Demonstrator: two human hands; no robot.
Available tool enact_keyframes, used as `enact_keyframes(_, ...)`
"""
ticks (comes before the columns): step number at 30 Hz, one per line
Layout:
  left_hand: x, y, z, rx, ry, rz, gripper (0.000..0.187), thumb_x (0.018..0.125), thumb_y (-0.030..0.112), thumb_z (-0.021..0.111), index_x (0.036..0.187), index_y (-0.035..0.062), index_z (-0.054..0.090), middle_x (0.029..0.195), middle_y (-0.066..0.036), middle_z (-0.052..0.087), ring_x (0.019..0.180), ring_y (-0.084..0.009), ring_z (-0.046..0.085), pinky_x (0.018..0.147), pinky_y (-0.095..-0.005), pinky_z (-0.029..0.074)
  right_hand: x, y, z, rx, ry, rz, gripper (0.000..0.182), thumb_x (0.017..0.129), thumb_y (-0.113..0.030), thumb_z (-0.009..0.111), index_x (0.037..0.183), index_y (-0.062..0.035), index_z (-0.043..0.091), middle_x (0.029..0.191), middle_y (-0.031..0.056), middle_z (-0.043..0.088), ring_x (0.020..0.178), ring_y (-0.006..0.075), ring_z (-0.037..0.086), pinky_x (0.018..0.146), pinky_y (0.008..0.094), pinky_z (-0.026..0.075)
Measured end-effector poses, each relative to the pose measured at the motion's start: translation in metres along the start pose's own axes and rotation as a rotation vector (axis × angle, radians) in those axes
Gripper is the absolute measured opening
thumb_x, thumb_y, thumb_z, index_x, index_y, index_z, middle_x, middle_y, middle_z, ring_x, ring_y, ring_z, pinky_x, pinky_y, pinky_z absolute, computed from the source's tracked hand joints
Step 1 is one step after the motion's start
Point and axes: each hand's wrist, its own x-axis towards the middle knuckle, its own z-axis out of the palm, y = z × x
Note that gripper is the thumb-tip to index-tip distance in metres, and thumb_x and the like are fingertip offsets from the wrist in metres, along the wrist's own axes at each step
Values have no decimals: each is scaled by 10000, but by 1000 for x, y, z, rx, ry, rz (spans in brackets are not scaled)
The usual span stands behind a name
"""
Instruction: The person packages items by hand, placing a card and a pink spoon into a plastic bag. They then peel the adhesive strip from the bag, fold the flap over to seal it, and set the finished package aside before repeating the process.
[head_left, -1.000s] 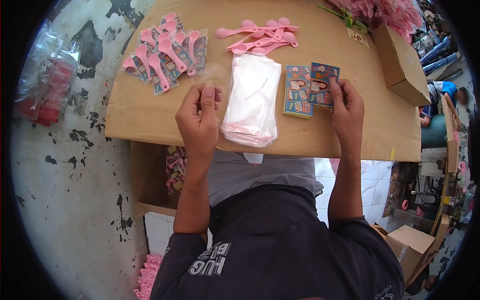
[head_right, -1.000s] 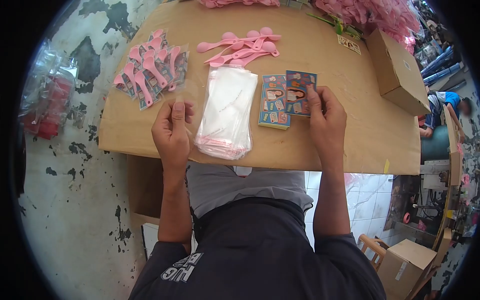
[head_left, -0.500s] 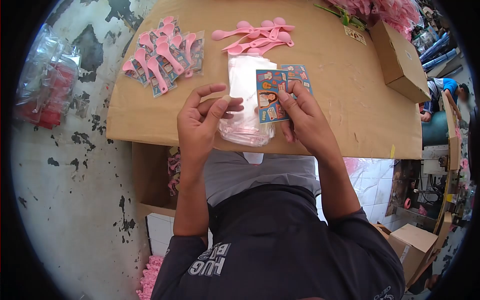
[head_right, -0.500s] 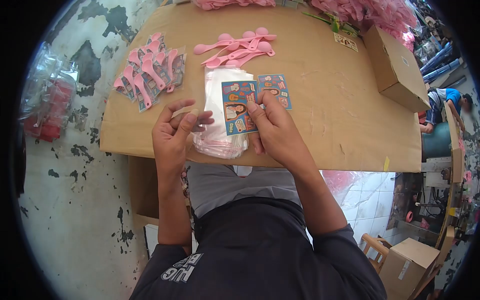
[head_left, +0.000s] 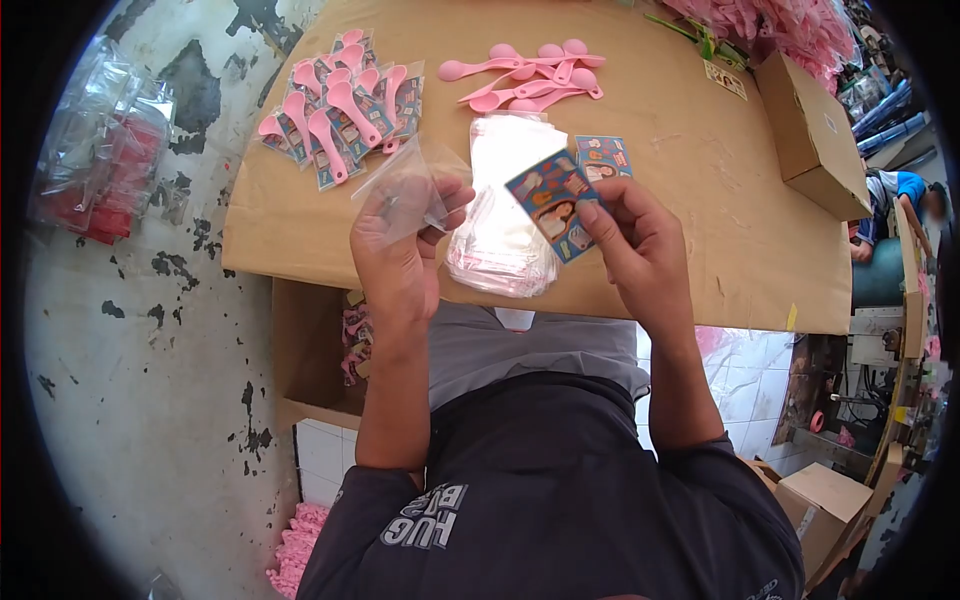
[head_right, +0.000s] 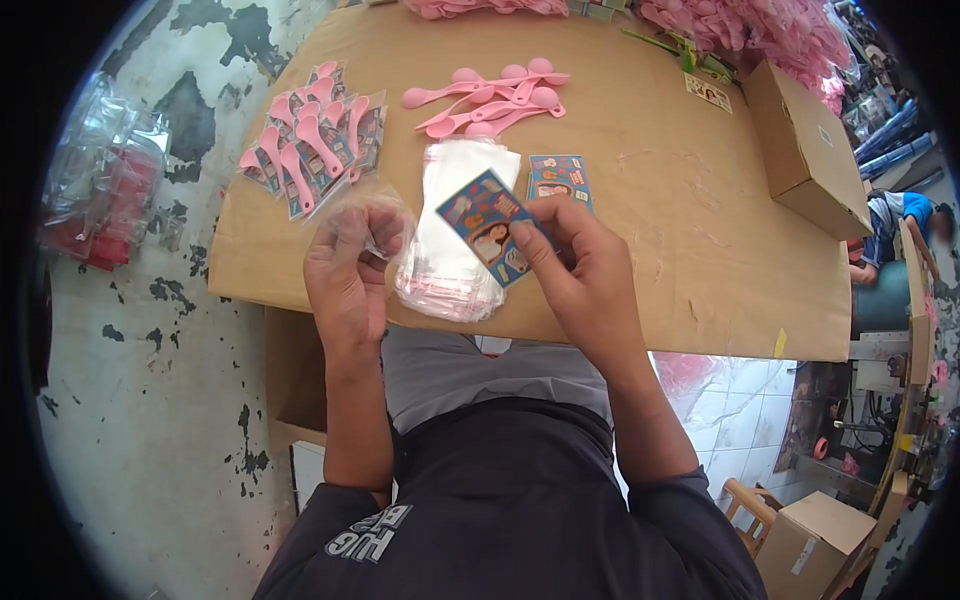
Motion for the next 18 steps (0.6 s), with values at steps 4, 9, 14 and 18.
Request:
enact_keyframes(4, -5, -4, 15, -58, -10, -60, 187, 1000, 133, 657, 1112, -17, 647, 1068, -206, 731, 959, -283, 745, 823, -351, 618, -6, 1, 2, -150, -114, 82, 174, 1011, -146, 657, 1078, 14, 664, 841, 11, 691, 677, 18, 577, 574, 205, 444)
enact_keyframes(9, -11, -3, 26, -48, -30, -87, 229, 989, 127, 674, 1167, -8, 625, 1110, -194, 730, 985, -248, 736, 844, -335, 615, -7, 7, 18, 146, 49, 61, 165, 1001, -126, 667, 1076, 19, 690, 771, 3, 659, 591, 42, 568, 519, 209, 437)
enact_keyframes(14, -12, 2, 29, -62, -79, -72, 228, 980, 112, 687, 1157, -18, 626, 1091, -207, 730, 960, -224, 734, 841, -330, 612, -7, 5, 12, -7, -132, 123, 185, 1002, -116, 665, 1113, 31, 681, 763, 4, 654, 598, 43, 571, 533, 212, 449)
enact_keyframes(18, -14, 0, 26, 4, -111, -56, 235, 972, 97, 696, 1159, -27, 625, 1071, -203, 734, 935, -212, 736, 834, -328, 615, -6, 5, 11, 63, -164, 122, 197, 1002, -117, 666, 1125, 36, 671, 769, 12, 659, 619, 48, 584, 559, 215, 468)
